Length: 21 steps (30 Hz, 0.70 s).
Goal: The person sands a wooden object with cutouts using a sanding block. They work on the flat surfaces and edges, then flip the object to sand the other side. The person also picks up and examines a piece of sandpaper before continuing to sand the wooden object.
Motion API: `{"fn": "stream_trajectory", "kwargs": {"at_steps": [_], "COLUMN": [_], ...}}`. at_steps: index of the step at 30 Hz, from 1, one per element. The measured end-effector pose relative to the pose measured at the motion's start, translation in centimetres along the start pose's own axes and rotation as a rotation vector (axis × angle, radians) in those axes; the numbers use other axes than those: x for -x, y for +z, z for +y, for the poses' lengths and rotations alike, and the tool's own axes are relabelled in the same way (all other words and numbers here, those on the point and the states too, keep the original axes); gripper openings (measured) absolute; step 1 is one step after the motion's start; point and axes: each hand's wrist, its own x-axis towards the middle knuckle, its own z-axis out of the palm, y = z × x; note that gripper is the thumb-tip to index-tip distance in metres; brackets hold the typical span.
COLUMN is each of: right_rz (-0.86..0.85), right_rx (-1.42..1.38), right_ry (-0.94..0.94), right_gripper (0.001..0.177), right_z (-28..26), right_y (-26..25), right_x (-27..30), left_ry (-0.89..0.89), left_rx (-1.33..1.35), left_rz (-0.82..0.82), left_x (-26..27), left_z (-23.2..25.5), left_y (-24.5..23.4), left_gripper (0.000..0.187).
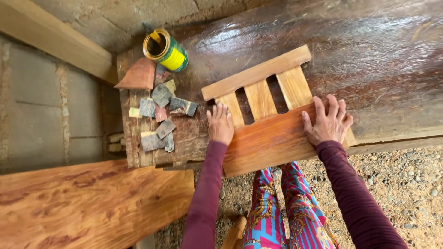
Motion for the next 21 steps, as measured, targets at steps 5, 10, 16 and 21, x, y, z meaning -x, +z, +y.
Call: {"fn": "stream_trajectory", "kwargs": {"at_steps": [5, 10, 16, 21], "right_rz": [-0.002, 0.046, 0.009, -0.063], "right_rx": [0.001, -0.008, 0.016, 0.072], "right_ry": [-0.002, -0.018, 0.056, 0.072], "right_gripper": [0.057, 0.056, 0.056, 0.074], "right_z": [0.2, -0.2, -1.3, -3.6], "right_y": [-0.1, 0.1, 0.2, -0.9], "right_x": [0.0, -0.3, 0.7, 3.3], "left_ry": [-0.003, -0.06, 0.008, 0.067], "left_rx": [0.022, 0.08, 0.093, -0.082], "left_rz": [-0.058, 0.011, 0.001, -0.241], "left_x": [3.6, -2.0, -5.2, -7.4], "left_z": [0.0, -0.9, -4.4, -0.1], "left_y": [2.2, 1.7, 5.7, -3.9], "left_gripper": [0.046, 0.046, 0.049, 0.035]}}
